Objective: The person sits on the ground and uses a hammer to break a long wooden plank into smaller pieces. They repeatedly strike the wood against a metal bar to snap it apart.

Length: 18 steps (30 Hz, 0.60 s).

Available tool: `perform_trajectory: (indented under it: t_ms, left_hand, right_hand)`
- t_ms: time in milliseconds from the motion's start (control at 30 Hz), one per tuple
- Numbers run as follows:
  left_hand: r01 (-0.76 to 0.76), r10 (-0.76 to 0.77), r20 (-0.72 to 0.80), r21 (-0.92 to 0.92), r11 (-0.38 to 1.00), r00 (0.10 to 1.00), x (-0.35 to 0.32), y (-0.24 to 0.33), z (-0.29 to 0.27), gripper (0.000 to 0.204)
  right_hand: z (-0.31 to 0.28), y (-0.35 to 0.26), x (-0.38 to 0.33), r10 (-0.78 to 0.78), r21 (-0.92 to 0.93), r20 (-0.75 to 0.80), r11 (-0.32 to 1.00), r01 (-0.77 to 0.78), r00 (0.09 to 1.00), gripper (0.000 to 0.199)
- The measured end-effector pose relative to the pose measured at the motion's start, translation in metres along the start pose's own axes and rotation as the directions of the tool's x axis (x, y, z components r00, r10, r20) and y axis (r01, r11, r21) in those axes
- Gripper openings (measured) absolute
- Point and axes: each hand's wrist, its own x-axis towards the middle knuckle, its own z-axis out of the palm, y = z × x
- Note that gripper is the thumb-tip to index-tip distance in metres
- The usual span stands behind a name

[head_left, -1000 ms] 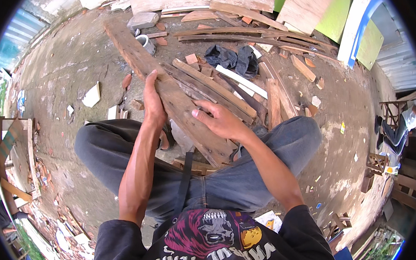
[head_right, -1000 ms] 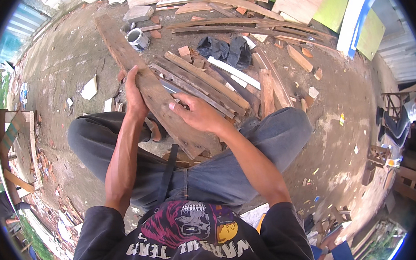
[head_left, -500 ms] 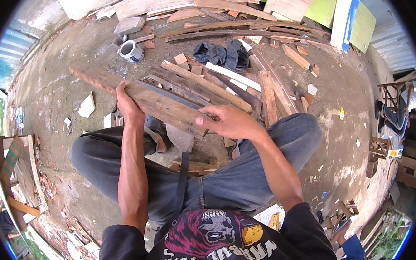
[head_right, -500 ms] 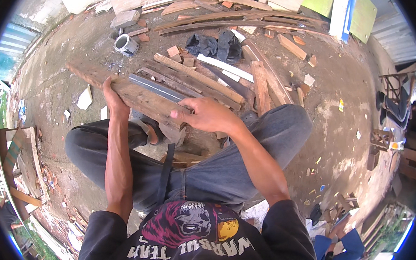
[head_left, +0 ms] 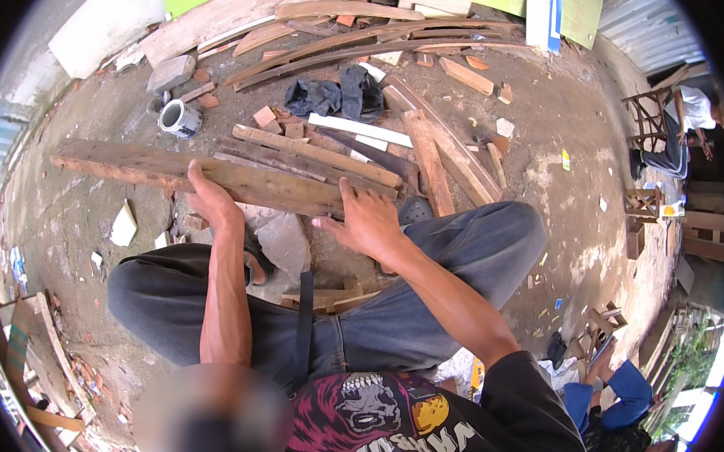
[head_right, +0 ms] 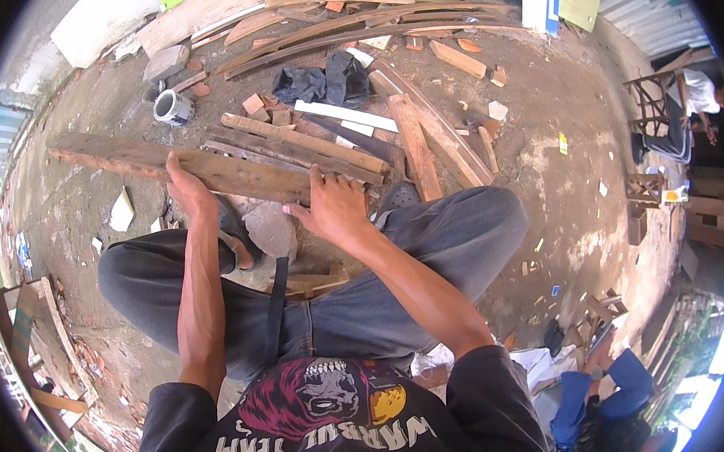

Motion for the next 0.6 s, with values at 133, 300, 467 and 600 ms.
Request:
perform_trajectory:
  t_ms: [133, 300, 467, 600]
  left_hand:
    - [-0.092, 0.103, 0.091, -0.122, 0.988, 0.990, -0.006, -0.005, 0.019, 0.054]
    - [0.059, -0.027, 0.222, -0.139, 0.988, 0.975, -0.011, -0.017, 0.038, 0.063]
    - [0.219, -0.180, 0.346, -0.079, 0.972, 0.921, -0.025, -0.016, 0.050, 0.068]
    - [0.276, -0.211, 0.433, -0.091, 0.957, 0.876, -0.026, -0.016, 0.050, 0.072]
  right_hand:
    - [0.005, 0.020, 0.006, 0.117, 0.058, -0.040, 0.992, -0.115, 0.992, 0.094]
    - [0.014, 0.046, 0.011, 0.133, 0.026, -0.171, 0.991, -0.130, 0.976, 0.093]
    - [0.009, 0.069, 0.007, 0.202, 0.011, -0.168, 0.979, -0.203, 0.965, 0.090]
    - [0.005, 0.071, 0.005, 0.172, -0.037, -0.274, 0.981, -0.189, 0.946, 0.085]
